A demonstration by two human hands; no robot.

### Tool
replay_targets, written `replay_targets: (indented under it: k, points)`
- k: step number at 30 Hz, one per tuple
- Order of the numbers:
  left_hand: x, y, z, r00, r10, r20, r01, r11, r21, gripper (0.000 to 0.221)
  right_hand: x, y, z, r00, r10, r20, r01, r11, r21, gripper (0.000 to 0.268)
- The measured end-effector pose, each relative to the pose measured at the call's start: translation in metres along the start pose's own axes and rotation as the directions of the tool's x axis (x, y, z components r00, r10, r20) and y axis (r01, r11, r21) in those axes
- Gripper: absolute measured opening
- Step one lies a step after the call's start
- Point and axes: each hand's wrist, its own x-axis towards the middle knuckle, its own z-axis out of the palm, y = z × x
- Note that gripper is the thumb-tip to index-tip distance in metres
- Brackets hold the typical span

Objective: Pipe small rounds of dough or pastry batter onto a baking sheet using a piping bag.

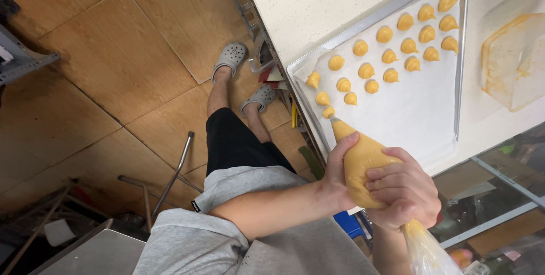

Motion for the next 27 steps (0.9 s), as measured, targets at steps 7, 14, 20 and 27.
replay_targets:
  k: [7,14,20,27]
  points:
    - [-0.003,0.000,0.007,1.000,0.017,-0.007,-0.017,0.999,0.031,0.064,-0.001,0.002,-0.001,1.000,-0.019,-0.001,0.019,1.000,0.008,0.072]
    - [-0.001,-0.003,0.001,0.999,0.016,0.041,-0.018,0.999,0.046,0.065,-0.002,0.000,-0.004,1.000,-0.007,0.000,0.007,1.000,-0.004,0.071]
    - [-0.004,-0.006,0.009,0.999,-0.012,-0.030,0.013,1.000,0.021,0.066,-0.004,0.000,-0.005,0.999,0.006,-0.040,-0.005,1.000,0.022,0.068]
    - [-0.020,-0.045,0.031,0.997,-0.004,-0.074,0.013,0.992,0.124,0.058,-0.056,0.020,-0.065,0.978,-0.040,-0.204,0.076,0.982,0.172,0.059]
